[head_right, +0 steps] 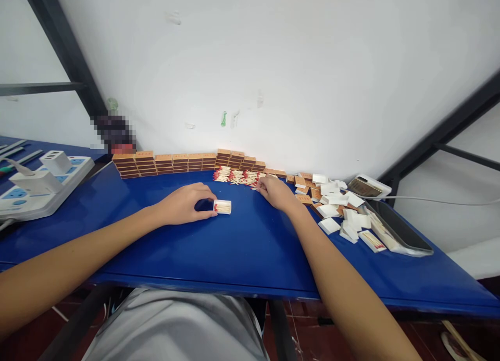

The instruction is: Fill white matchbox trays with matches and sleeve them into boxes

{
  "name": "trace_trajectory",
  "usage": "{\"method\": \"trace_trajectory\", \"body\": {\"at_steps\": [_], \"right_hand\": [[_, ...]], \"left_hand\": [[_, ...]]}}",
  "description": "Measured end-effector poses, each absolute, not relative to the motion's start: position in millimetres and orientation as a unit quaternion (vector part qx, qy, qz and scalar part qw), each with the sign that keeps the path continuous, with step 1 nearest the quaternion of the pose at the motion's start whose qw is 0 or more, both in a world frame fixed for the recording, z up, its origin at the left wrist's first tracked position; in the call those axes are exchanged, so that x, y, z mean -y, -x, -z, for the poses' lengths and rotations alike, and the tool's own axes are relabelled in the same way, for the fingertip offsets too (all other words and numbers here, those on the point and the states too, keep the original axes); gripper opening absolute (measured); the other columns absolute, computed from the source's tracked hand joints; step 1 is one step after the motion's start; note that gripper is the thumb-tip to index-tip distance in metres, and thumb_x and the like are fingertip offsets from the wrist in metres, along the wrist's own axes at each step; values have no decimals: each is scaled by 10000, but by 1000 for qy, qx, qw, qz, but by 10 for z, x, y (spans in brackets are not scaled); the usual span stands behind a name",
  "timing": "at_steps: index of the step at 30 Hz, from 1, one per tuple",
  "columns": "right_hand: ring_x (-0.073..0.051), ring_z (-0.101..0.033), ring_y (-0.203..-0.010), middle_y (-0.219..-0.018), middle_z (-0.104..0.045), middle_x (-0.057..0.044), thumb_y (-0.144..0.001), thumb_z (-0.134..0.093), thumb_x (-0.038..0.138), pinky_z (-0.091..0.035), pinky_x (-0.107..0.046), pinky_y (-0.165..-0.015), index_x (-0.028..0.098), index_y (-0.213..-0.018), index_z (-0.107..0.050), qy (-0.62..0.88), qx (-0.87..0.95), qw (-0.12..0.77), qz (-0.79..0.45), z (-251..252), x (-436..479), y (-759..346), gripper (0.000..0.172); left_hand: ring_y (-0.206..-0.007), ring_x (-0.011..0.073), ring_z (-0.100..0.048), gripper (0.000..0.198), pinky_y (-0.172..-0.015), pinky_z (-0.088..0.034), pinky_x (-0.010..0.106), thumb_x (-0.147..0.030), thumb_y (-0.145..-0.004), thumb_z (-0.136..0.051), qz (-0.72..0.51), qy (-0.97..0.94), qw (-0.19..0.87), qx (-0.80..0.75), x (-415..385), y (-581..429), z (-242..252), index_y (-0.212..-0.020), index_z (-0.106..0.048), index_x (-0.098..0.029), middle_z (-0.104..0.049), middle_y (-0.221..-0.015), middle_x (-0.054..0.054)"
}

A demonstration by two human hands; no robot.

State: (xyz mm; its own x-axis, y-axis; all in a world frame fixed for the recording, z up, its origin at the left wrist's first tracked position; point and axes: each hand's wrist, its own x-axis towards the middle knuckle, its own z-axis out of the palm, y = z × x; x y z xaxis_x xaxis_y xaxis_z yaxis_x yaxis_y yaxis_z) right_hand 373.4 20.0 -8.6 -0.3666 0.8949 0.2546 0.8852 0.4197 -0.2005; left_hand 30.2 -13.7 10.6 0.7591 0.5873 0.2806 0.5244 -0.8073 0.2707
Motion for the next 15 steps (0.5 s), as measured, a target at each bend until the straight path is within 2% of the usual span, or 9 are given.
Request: {"method": "trace_trajectory", "body": {"at_steps": [7,15], "right_hand": [[-203,-599,-808,-945,-701,-92,-980,-579,191,-413,-284,-727,179,-972,-652,539,825,167,-18,79,-190,-3718,74],[-205,-597,-805,-950,-694,-110,-995,-537,160,-410,-290,-729,176,-921,-631,555,819,141,-16,58,-174,-3671,121]], "left_hand": [[-1017,259,-661,306,-856,-504,367,-445,-972,-706,-179,-934,85,-298,141,-304,-108,-1143,-743,-193,-733,-1078,87],[-1008,252,-658,315,-845,-495,360,-440,-972,-715,-177,-934,83,-298,127,-303,-97,-1158,-740,-188,-732,-1076,83]]}}
